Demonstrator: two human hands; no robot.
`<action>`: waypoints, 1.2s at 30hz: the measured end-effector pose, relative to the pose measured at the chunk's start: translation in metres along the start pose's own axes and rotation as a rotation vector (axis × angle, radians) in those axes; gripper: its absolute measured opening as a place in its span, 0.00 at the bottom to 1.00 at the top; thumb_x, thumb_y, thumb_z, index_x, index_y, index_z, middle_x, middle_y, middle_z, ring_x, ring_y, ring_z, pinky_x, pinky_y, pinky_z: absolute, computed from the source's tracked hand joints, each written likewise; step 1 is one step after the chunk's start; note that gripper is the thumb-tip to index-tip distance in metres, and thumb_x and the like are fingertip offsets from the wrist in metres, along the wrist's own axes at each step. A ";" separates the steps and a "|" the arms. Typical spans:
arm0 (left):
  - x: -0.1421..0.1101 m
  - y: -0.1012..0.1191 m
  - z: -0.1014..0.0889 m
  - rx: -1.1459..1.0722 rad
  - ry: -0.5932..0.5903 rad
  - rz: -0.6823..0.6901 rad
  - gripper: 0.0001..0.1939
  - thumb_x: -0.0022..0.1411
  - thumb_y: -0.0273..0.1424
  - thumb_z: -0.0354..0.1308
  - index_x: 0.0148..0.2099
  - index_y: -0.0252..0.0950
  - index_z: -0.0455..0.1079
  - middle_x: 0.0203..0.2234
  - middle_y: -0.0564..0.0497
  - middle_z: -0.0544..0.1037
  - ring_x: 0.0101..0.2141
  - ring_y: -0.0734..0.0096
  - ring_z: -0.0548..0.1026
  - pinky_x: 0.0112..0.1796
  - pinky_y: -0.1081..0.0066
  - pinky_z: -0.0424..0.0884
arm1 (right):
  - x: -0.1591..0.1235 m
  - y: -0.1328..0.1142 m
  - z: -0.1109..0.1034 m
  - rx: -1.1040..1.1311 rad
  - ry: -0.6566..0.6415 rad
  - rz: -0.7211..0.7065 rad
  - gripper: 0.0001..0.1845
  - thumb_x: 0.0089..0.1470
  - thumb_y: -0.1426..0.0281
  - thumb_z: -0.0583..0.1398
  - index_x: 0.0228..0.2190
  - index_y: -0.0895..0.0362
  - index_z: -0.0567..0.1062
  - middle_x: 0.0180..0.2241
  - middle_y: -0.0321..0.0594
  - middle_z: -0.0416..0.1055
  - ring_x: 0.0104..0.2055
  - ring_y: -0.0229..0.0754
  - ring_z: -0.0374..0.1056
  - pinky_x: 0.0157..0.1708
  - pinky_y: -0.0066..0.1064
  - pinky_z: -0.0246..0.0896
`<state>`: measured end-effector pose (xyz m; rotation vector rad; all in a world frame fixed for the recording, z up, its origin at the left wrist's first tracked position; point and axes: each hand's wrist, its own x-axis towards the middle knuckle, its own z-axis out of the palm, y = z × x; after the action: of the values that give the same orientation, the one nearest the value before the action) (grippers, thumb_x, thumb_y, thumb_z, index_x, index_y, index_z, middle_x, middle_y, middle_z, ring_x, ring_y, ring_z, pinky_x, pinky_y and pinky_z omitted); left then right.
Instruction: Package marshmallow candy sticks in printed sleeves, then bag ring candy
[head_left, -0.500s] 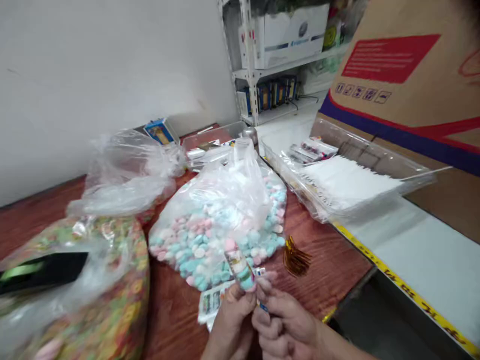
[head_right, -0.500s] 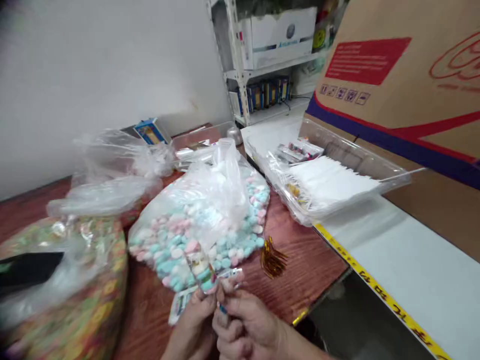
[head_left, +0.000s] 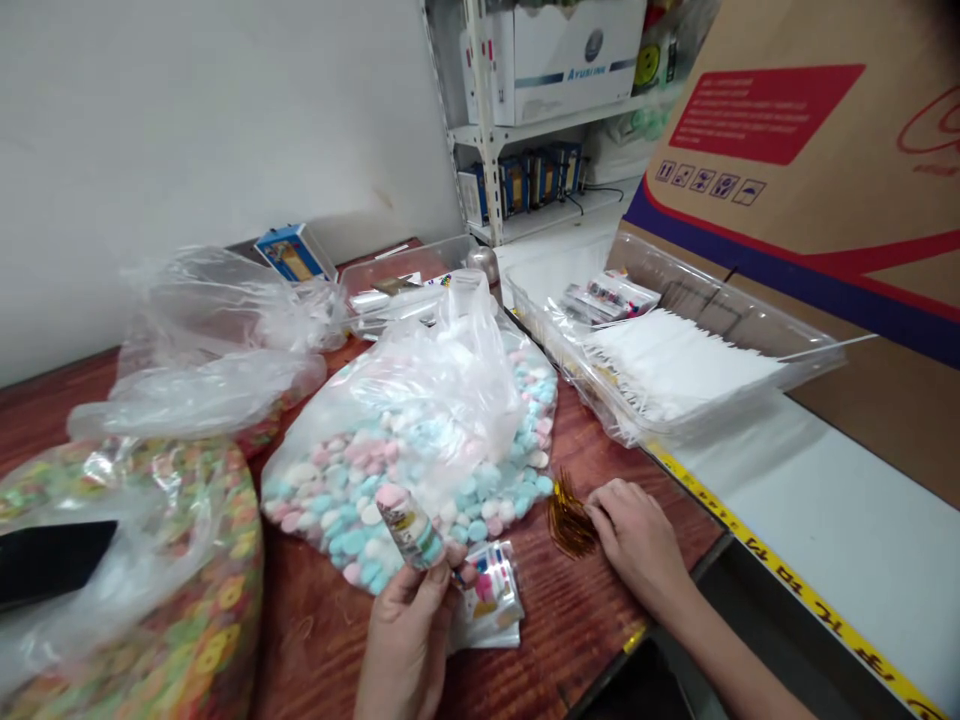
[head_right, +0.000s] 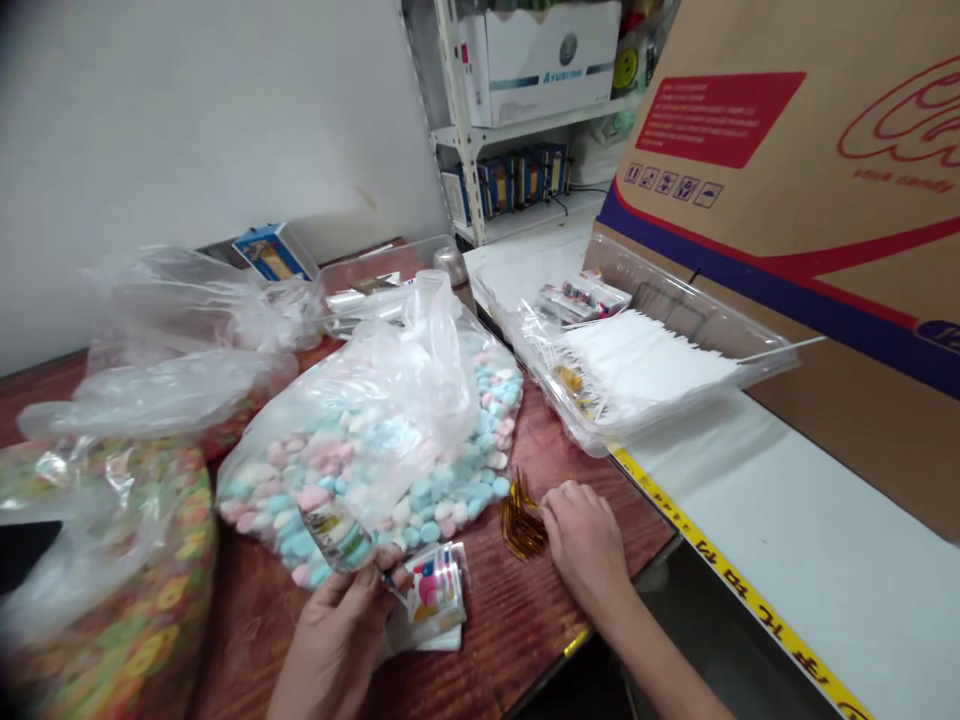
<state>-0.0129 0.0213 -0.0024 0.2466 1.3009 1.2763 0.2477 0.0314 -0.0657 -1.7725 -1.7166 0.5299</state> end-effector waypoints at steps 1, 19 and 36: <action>0.001 -0.002 0.000 -0.002 -0.002 -0.002 0.20 0.33 0.35 0.78 0.30 0.34 0.79 0.27 0.49 0.81 0.25 0.73 0.77 0.31 0.75 0.76 | 0.001 -0.001 0.002 0.009 0.013 0.010 0.11 0.61 0.68 0.54 0.27 0.54 0.71 0.30 0.41 0.68 0.37 0.49 0.63 0.40 0.41 0.53; -0.005 0.003 -0.003 0.377 -0.144 0.134 0.20 0.49 0.43 0.70 0.39 0.35 0.78 0.25 0.52 0.77 0.27 0.74 0.71 0.28 0.78 0.69 | 0.005 -0.007 -0.017 0.270 0.049 0.028 0.11 0.61 0.67 0.54 0.28 0.54 0.72 0.31 0.37 0.71 0.36 0.42 0.69 0.39 0.30 0.60; -0.004 0.003 -0.002 0.452 -0.139 0.141 0.23 0.46 0.46 0.70 0.39 0.35 0.79 0.28 0.50 0.79 0.30 0.68 0.73 0.32 0.74 0.71 | -0.002 -0.001 -0.009 -0.028 0.051 0.060 0.09 0.61 0.65 0.54 0.37 0.53 0.73 0.36 0.39 0.72 0.36 0.44 0.70 0.37 0.34 0.60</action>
<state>-0.0149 0.0180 0.0013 0.7444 1.4582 1.0456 0.2529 0.0284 -0.0583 -1.8466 -1.6480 0.4848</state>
